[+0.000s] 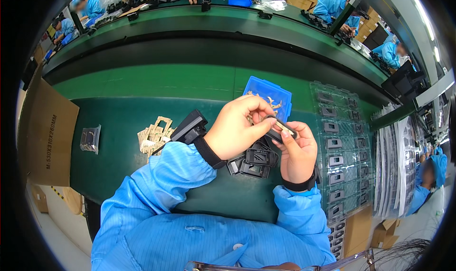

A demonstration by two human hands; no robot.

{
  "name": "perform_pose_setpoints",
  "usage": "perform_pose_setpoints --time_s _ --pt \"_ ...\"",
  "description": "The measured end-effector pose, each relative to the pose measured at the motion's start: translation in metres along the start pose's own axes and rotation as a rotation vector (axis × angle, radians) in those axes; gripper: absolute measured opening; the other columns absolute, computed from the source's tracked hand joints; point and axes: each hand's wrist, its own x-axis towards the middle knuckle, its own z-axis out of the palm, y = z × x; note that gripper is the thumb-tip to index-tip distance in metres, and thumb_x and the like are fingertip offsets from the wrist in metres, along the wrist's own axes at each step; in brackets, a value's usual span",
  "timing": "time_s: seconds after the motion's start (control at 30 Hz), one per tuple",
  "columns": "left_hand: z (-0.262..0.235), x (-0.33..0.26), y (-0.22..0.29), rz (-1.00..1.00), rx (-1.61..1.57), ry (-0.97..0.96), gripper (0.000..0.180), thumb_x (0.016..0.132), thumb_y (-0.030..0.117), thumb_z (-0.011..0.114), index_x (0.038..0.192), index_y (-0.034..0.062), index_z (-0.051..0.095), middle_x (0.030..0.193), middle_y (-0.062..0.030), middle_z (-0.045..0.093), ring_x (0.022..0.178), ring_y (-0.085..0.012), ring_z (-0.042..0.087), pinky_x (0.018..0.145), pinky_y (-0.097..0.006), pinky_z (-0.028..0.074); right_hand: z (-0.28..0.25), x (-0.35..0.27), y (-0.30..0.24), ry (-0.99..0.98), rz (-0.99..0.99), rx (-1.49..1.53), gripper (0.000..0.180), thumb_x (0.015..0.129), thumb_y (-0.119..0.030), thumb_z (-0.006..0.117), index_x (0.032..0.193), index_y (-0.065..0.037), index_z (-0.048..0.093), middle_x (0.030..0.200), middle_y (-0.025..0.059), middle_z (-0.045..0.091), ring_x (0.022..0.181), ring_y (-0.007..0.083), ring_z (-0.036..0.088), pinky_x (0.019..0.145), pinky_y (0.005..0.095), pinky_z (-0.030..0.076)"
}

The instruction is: Assembling small plastic and rubber components into electronic housings on a factory production line.

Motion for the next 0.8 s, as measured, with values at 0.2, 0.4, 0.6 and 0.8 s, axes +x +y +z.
perform_pose_setpoints --time_s 0.2,0.4,0.6,0.8 --pt "-0.003 -0.003 0.004 0.247 0.344 0.134 0.012 0.079 0.004 0.077 0.089 0.0044 0.07 0.095 -0.0066 0.064 0.082 -0.0175 0.063 0.068 -0.03 0.051 0.001 -0.002 -0.007 -0.059 0.074 0.038 0.03 0.093 0.005 0.061 0.123 0.006 0.057 0.123 0.0203 0.065 0.115 0.0247 0.065 0.088 0.0324 0.058" --pt "0.001 -0.006 0.014 0.504 0.477 0.186 0.017 0.076 0.006 0.078 0.091 0.0037 0.071 0.095 -0.008 0.064 0.083 -0.0264 0.064 0.072 -0.036 0.054 0.005 -0.002 0.0 -0.155 -0.129 -0.096 0.041 0.089 0.016 0.057 0.129 0.009 0.054 0.134 0.0224 0.058 0.124 0.027 0.058 0.104 0.0353 0.05" --pt "0.003 -0.012 0.015 0.522 0.518 0.161 0.018 0.075 0.004 0.078 0.09 0.0018 0.069 0.093 -0.009 0.064 0.084 -0.0277 0.064 0.072 -0.037 0.054 0.012 -0.007 0.002 -0.076 -0.19 -0.236 0.037 0.088 0.018 0.057 0.124 0.009 0.058 0.131 0.0217 0.06 0.122 0.0256 0.06 0.103 0.0341 0.051" --pt "0.004 -0.014 0.015 0.527 0.502 0.16 0.018 0.073 0.002 0.077 0.088 0.0013 0.067 0.092 -0.0091 0.064 0.083 -0.0283 0.064 0.072 -0.037 0.054 0.005 -0.007 0.01 -0.072 -0.404 -0.555 0.034 0.086 0.016 0.061 0.119 0.009 0.06 0.119 0.0202 0.067 0.11 0.0245 0.067 0.092 0.0313 0.057"
